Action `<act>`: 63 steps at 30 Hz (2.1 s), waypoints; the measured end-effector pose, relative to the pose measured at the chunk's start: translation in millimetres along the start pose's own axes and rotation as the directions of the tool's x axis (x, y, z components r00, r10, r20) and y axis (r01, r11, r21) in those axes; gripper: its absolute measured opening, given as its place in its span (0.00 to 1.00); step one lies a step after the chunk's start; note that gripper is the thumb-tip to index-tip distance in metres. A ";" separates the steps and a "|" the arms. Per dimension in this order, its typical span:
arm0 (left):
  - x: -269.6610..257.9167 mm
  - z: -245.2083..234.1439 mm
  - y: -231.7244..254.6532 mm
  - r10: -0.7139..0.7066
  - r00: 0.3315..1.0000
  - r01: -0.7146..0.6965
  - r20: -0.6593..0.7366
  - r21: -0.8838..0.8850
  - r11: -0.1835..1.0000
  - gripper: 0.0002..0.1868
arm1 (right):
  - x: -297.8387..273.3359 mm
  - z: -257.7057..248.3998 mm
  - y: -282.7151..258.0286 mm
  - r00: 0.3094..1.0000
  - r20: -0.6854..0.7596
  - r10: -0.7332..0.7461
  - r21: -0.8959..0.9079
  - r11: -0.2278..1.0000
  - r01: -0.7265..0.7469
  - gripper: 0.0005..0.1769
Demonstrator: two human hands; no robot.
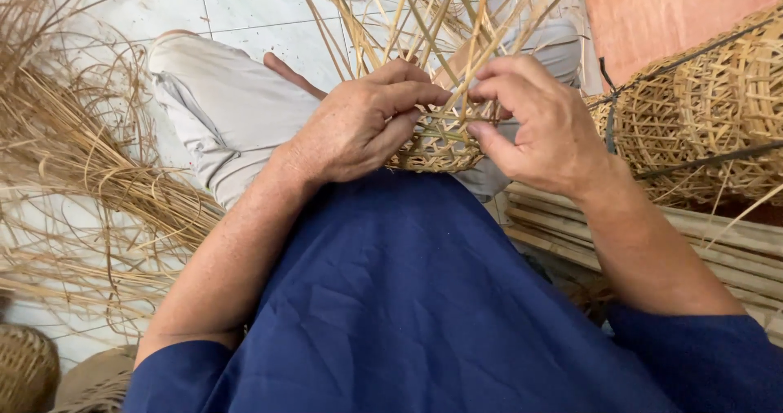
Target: Weaving a basket by hand using thin strips of material.
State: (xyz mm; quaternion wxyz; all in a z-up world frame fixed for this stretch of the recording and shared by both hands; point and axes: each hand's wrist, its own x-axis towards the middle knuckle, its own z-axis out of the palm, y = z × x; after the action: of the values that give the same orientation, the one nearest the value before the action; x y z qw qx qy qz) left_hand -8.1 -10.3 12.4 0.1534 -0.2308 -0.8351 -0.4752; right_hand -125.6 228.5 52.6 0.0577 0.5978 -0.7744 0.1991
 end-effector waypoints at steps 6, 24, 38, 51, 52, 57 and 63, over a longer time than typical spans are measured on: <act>-0.5 2.0 -0.1 -0.042 0.998 0.045 -0.046 0.072 0.996 0.10 | 2.1 9.4 -1.7 0.977 0.101 0.185 0.366 0.907 -0.210 0.28; -15.5 -4.9 3.0 0.024 0.973 0.020 -0.228 0.187 0.982 0.09 | 15.3 -2.8 23.8 0.892 0.413 0.182 0.368 0.863 -0.346 0.04; -10.4 5.3 -0.4 -0.126 0.985 0.142 -0.116 0.141 0.980 0.10 | -1.6 -1.8 37.0 0.906 0.403 0.134 0.462 0.824 -0.327 0.05; -7.9 19.8 6.5 -0.126 0.985 0.144 -0.117 0.168 0.975 0.08 | -5.0 -7.2 9.1 0.774 0.515 0.369 0.283 0.779 -0.560 0.09; -9.6 18.9 6.3 -0.118 0.987 0.136 -0.106 0.182 0.974 0.09 | -6.4 -5.0 11.4 0.765 0.531 0.365 0.304 0.761 -0.574 0.10; -13.2 10.7 8.9 -0.075 0.989 0.101 -0.128 0.209 0.973 0.09 | 0.9 -6.5 21.1 0.852 0.496 0.169 0.441 0.796 -0.415 0.16; -19.5 1.4 18.9 0.023 0.980 0.055 -0.198 0.381 0.923 0.12 | 5.2 5.1 25.3 0.873 0.454 0.178 0.368 0.855 -0.366 0.23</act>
State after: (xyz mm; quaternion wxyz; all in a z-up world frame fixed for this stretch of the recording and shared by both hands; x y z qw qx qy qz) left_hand 18.4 -5.4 16.0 0.2743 -0.1408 -0.8944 -0.3239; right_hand -150.3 227.1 43.6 -0.2703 0.5044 -0.7816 0.2482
